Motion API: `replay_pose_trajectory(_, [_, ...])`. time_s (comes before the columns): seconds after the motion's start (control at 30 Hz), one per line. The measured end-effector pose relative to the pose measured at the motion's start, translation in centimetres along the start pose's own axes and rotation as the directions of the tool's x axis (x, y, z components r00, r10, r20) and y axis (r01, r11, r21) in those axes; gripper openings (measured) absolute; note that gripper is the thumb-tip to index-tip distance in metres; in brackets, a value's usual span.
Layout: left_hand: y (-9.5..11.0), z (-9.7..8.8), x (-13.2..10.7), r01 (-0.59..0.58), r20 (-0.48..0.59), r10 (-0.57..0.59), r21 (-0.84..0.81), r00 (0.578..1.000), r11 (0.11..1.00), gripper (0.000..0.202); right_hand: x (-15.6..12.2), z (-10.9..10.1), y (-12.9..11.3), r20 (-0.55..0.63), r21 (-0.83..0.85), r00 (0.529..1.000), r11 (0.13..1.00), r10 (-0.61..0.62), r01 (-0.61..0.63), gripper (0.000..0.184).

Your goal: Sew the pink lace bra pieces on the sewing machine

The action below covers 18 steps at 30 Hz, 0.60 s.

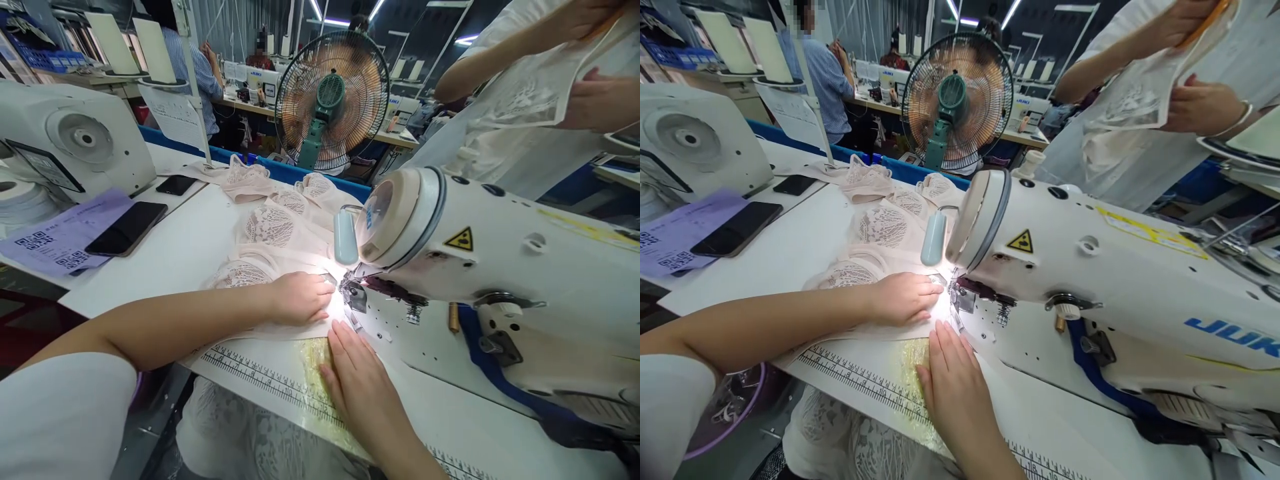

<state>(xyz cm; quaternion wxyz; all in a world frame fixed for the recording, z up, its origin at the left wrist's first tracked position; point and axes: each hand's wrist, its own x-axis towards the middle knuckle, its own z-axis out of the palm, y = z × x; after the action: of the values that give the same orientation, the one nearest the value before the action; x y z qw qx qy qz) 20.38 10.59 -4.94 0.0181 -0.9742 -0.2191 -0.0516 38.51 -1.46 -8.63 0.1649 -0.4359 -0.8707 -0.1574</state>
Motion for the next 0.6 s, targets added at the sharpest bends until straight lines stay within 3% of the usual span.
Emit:
replay_pose_trajectory(0.27, [-0.55, 0.11, 0.73, 0.012, 0.008, -0.013, 0.032, 1.0, 0.999, 0.036, 0.57, 0.26, 0.04, -0.031, -0.029, 0.998, 0.998, 0.06, -0.061, 0.049])
replay_pose_trajectory(0.6, [0.19, 0.05, 0.9, 0.063, -0.014, -0.063, 0.013, 0.998, 0.998, 0.033, 0.27, 0.32, -0.09, -0.077, -0.002, 0.992, 0.995, 0.098, -0.099, 0.05])
